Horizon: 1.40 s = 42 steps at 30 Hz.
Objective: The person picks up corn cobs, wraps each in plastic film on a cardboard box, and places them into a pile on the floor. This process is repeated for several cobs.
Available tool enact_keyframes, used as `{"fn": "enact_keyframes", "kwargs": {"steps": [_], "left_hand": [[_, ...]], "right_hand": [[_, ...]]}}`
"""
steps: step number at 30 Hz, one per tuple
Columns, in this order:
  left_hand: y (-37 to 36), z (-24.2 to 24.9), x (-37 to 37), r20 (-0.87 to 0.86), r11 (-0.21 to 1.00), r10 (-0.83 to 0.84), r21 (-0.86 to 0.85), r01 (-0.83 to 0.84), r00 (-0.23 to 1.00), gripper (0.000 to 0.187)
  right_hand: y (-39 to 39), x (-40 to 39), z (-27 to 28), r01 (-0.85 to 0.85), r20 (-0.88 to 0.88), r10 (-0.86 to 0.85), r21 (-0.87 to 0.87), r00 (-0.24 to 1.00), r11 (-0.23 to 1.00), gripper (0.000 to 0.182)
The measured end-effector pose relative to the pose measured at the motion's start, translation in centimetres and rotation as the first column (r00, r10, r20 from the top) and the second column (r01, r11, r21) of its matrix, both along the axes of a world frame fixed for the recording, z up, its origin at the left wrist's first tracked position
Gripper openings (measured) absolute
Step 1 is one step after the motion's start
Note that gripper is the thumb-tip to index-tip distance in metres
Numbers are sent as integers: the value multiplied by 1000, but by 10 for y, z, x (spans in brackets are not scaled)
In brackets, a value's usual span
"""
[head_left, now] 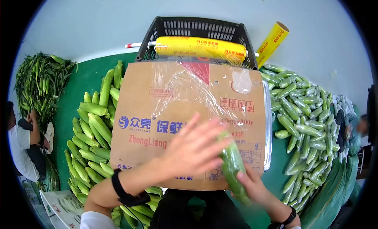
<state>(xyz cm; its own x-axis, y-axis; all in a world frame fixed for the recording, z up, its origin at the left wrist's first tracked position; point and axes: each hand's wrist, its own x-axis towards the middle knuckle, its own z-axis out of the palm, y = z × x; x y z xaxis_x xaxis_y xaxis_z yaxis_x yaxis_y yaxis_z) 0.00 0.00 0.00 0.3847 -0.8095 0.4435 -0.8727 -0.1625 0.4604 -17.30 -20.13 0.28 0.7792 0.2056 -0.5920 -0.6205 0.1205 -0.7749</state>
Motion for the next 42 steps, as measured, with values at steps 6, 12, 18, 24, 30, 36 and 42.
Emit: {"fn": "enact_keyframes", "kwargs": {"steps": [6, 12, 18, 24, 30, 36, 42], "left_hand": [[-48, 30, 10, -834, 622, -461, -548, -559, 304, 58], [-46, 47, 18, -659, 575, -752, -653, -492, -5, 26], [-18, 36, 19, -970, 695, -181, -244, -677, 164, 29], [16, -10, -4, -965, 678, 51, -156, -719, 258, 31], [18, -6, -30, -997, 845, 2, 44, -534, -78, 55], [31, -11, -49, -874, 988, 151, 121, 94, -462, 82], [-9, 21, -42, -612, 994, -6, 80, 69, 791, 91]], "right_hand": [[24, 55, 24, 159, -249, 181, 901, 951, 402, 70], [61, 65, -13, -6, 54, 213, 975, 976, -221, 88], [15, 55, -2, -45, 401, 217, -396, 890, 917, 69], [-5, 49, 46, 434, 743, 261, -598, 616, 674, 53], [-39, 56, 56, 721, 903, 422, -242, -76, 649, 34], [-20, 77, 58, 415, 759, -557, 412, 336, 811, 27], [-26, 68, 58, 562, 344, -846, 636, 407, 529, 47]]}}
